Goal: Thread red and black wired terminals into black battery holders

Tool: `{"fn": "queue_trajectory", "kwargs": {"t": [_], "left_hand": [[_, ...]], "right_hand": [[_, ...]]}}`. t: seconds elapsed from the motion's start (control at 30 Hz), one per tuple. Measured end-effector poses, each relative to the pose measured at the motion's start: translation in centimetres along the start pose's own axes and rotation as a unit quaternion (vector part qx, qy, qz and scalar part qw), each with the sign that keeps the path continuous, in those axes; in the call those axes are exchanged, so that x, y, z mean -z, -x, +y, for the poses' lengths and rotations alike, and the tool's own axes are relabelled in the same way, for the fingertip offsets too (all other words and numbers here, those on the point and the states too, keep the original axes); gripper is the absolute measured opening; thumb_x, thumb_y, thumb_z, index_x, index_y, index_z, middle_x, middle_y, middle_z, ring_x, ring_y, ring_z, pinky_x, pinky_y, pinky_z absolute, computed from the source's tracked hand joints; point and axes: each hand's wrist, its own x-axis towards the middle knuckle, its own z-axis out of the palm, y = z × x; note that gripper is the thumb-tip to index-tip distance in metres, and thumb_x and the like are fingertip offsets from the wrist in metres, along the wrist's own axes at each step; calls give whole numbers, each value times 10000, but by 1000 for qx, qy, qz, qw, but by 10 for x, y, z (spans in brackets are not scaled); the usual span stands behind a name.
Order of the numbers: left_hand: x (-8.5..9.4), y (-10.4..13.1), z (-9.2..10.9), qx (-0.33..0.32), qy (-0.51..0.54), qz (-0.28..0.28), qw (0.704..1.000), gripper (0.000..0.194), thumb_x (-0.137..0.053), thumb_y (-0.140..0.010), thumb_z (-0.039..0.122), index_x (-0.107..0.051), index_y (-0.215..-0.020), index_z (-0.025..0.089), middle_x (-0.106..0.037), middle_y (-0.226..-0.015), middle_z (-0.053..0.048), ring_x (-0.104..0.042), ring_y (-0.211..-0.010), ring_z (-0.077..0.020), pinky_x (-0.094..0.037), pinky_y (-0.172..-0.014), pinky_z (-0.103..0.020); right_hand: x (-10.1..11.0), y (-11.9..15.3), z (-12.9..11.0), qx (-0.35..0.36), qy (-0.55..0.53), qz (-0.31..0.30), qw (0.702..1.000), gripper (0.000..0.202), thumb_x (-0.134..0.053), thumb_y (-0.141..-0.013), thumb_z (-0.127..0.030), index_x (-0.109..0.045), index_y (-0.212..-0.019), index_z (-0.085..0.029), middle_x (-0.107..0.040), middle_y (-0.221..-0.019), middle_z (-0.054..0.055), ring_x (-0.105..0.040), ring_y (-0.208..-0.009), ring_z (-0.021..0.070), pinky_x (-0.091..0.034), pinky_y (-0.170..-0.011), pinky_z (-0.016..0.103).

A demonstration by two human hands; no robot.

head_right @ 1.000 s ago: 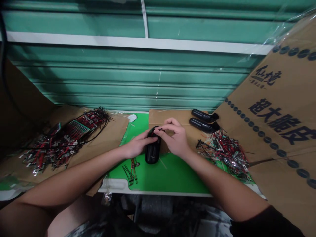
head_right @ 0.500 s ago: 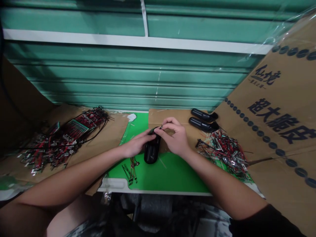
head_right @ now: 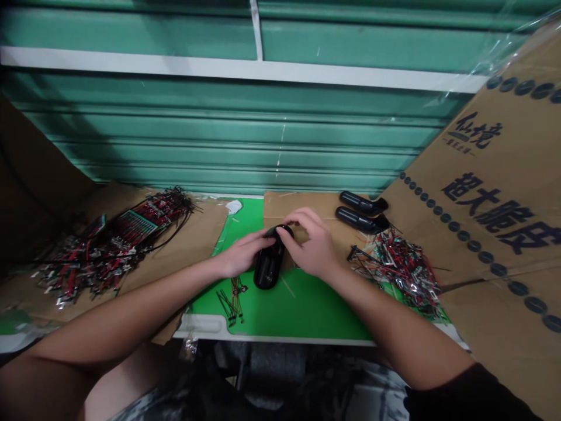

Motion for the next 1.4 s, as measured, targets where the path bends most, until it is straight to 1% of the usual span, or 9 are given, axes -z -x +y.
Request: {"fn": "queue_trajectory", "kwargs": {"t": [0.1,0.23,0.5,0.7,0.87,1.03,1.2,1.3,1.4], "left_hand": [[2,0,1,8,-18,0,1000,304,-710,-857,390,-824,-1071,205,-802,-1140,-56,-657,-1183,-300,-489,-1078,-373],[3,-1,-1,24,21,37,999,378,-749,-838,413,-801,-1142,194,-788,-1199,-72,-650,-1211,-300,-461,-1102,-383],[6,-4,-5,104,165,34,980,471,-832,-742,465,-741,-1115,194,-703,-904,-26,-638,-774,-189,-496,-688,-275],[8,-3,-3,96,193,9,977,439,-791,-784,511,-728,-1069,183,-680,-853,-25,-623,-729,-174,-491,-653,-255],[7,-3,-2,97,150,41,983,493,-867,-717,388,-754,-1153,188,-700,-884,-24,-611,-693,-144,-431,-595,-222],[6,-5,-2,54,87,72,992,305,-782,-754,413,-761,-913,154,-653,-754,-8,-572,-694,-147,-419,-645,-241],[8,-4,2,-34,-22,78,996,252,-665,-809,377,-750,-846,143,-653,-746,5,-533,-696,-146,-407,-668,-253],[11,-4,1,-38,-45,85,995,261,-640,-822,382,-743,-844,143,-647,-722,10,-525,-673,-146,-399,-653,-256],[13,-5,-3,-15,-45,67,997,264,-653,-816,400,-728,-829,148,-660,-724,6,-543,-673,-152,-409,-657,-263]], "right_hand": [[3,1,3,42,42,-13,998,51,-695,-999,-269,-731,-1018,-238,-715,-941,74,-679,-891,234,-553,-822,399],[4,2,7,91,95,-33,991,77,-671,-1003,-235,-745,-1022,-224,-711,-925,74,-662,-861,226,-536,-799,402],[4,4,16,99,87,-99,986,183,-603,-1017,-212,-749,-1127,-203,-610,-1039,103,-608,-881,222,-531,-778,398],[3,5,19,83,73,-107,988,220,-565,-1032,-177,-742,-1161,-200,-570,-1134,121,-624,-1008,242,-552,-867,421],[2,5,20,72,78,-86,991,191,-593,-1026,-176,-748,-1136,-193,-604,-1146,122,-655,-1023,244,-565,-903,420],[1,7,19,56,72,-87,992,155,-618,-1022,-206,-746,-1110,-202,-641,-1203,127,-685,-1019,231,-576,-912,400],[-1,11,17,33,43,-170,984,304,-587,-997,-169,-670,-1286,-219,-697,-1163,108,-699,-972,224,-589,-880,381],[-1,12,17,40,48,-206,977,432,-596,-947,-145,-613,-1375,-203,-719,-1171,119,-706,-1019,249,-591,-912,400],[1,11,19,41,64,-227,971,431,-640,-939,-183,-615,-1369,-192,-725,-1218,133,-706,-1082,276,-584,-950,424]]}}
